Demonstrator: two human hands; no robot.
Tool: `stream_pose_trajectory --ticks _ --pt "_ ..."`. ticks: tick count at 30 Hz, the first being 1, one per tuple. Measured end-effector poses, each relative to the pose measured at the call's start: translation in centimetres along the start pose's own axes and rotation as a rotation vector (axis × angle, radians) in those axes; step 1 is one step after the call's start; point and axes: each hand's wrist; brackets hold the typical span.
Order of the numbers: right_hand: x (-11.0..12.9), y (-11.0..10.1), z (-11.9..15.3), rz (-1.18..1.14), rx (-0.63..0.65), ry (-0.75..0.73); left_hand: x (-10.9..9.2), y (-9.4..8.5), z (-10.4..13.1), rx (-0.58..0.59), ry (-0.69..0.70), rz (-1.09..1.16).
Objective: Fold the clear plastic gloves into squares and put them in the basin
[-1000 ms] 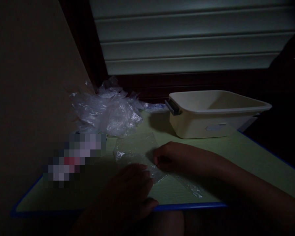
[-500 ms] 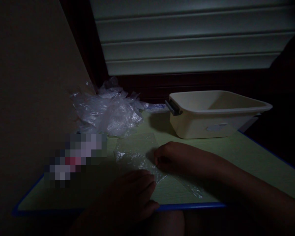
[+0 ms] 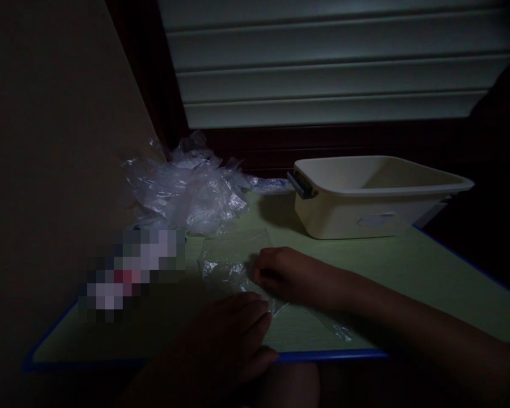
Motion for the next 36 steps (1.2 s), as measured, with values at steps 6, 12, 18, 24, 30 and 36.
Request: stream_pose_trajectory --ticks 6,12,18,24,30,36 --pt "-1.3 0.6 -0.6 0.065 -0.109 0.050 -0.2 -0.3 -0.2 0.003 -0.011 0.007" --pt "-1.5 0.6 -0.8 0.121 -0.144 0.091 -0.1 -0.2 -0.3 -0.015 -0.020 -0.002" --pt "-1.0 0.2 -0.7 0.159 -0.147 0.132 -0.1 -0.2 -0.2 -0.039 -0.023 -0.032" --pt "-1.2 0.1 -0.6 0.150 -0.135 0.135 0.1 0.2 0.5 -0.088 0.012 -0.041" --pt "-1.4 -0.9 -0.2 0.075 -0.140 0.128 0.1 -0.1 0.2 -0.034 0.024 -0.027" --pt "-2.0 -3.3 0.1 -0.021 -0.093 0.059 0.3 -1.0 -0.4 -0.035 0.025 -0.060"
Point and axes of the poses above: each hand's wrist, its own z-axis away from the middle knuckle, its own y-axis out of the palm, x = y × z, and after that the axes turned 4 degrees about -x, right-handed
